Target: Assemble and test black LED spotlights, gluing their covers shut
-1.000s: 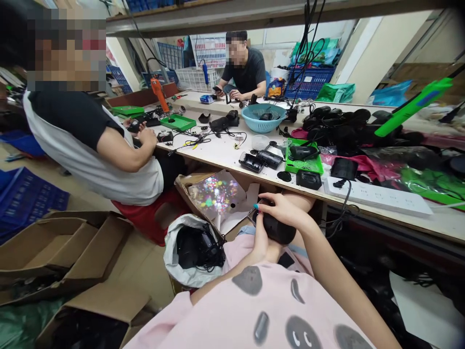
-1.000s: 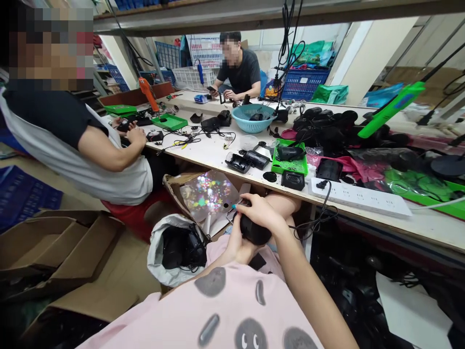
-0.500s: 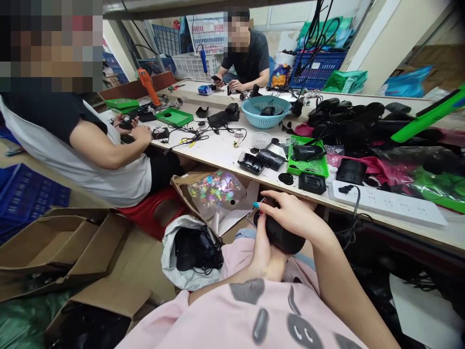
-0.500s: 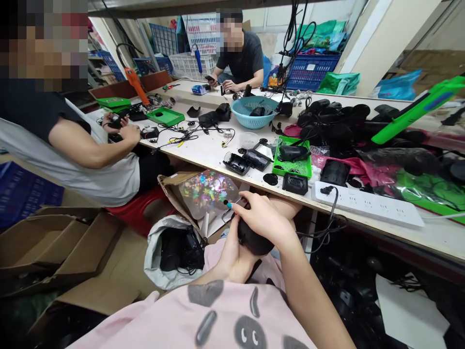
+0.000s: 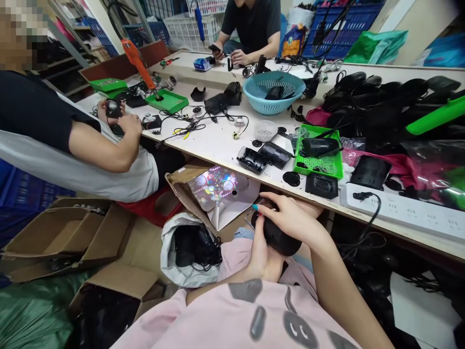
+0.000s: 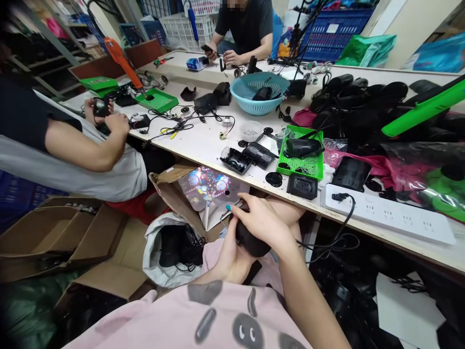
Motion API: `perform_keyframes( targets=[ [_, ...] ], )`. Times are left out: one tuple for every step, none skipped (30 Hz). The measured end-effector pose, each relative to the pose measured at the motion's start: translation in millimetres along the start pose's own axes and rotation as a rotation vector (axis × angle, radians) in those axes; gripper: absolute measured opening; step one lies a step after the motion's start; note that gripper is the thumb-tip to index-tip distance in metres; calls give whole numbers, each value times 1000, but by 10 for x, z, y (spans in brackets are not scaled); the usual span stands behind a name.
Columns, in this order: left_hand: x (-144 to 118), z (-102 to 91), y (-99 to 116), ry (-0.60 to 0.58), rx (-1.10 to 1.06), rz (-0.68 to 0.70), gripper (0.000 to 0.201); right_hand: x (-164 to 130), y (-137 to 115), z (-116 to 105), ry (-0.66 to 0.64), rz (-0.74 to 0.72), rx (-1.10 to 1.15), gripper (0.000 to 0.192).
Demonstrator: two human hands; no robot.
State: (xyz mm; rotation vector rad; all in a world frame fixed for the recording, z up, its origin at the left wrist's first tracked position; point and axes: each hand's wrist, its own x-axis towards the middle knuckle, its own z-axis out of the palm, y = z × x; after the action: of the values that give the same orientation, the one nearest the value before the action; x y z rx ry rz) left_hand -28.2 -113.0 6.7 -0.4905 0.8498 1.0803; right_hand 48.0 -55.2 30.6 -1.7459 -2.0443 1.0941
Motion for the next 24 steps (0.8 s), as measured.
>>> perform_keyframes(
  targets=[
    [-3,4,34,6,-1,-37,41,24,12,-1,-4,2,5,49],
    [-1,8,61,16,5,-60,41,48,24,-2,-11,4,11,49],
    [7,14,81,28,15,-67,42,71,36,-4,-19,6,18,49],
    [20,21,94,40,21,-65,43,94,47,-5,-28,8,22,48],
    [36,30,101,48,24,-60,44,116,56,-7,-34,10,25,48],
    [55,39,104,53,27,-57,44,137,64,-9,-37,12,28,48],
    [75,48,106,56,30,-55,44,157,69,-11,-41,16,32,48],
    [95,57,107,57,32,-58,45,176,72,-14,-45,22,37,47],
    [115,63,108,58,32,-62,45,195,74,-19,-50,27,44,48],
    [135,68,109,61,34,-60,45,213,76,-25,-58,32,50,48],
    [156,71,110,69,39,-56,46,231,78,-31,-65,36,54,48],
    [179,73,111,79,48,-51,47,250,81,-37,-72,36,54,48],
    [205,73,112,87,61,-45,49,270,88,-41,-78,35,52,47],
    [234,72,114,92,75,-39,49,292,99,-41,-85,34,58,47],
    [265,69,118,92,87,-37,50,317,113,-35,-93,33,75,46],
    [298,65,124,91,98,-42,50,344,130,-22,-100,31,98,46],
    [331,58,134,93,106,-46,50,373,150,-2,-107,30,126,47],
    [362,48,148,98,114,-44,49,402,170,25,-111,30,155,48],
    [388,33,167,105,126,-43,49,429,189,55,-111,30,178,49],
    [410,13,189,111,139,-41,49,455,206,87,-106,31,196,50],
    [429,-14,217,112,152,-35,50,478,219,116,-98,34,208,50],
    [446,-46,249,106,162,-34,52,498,229,141,-86,37,221,50],
    [467,-84,285,97,170,-27,53,516,236,161,-73,38,234,49],
    [496,-125,327,104,182,18,52,531,240,177,-59,36,244,47]
  ],
)
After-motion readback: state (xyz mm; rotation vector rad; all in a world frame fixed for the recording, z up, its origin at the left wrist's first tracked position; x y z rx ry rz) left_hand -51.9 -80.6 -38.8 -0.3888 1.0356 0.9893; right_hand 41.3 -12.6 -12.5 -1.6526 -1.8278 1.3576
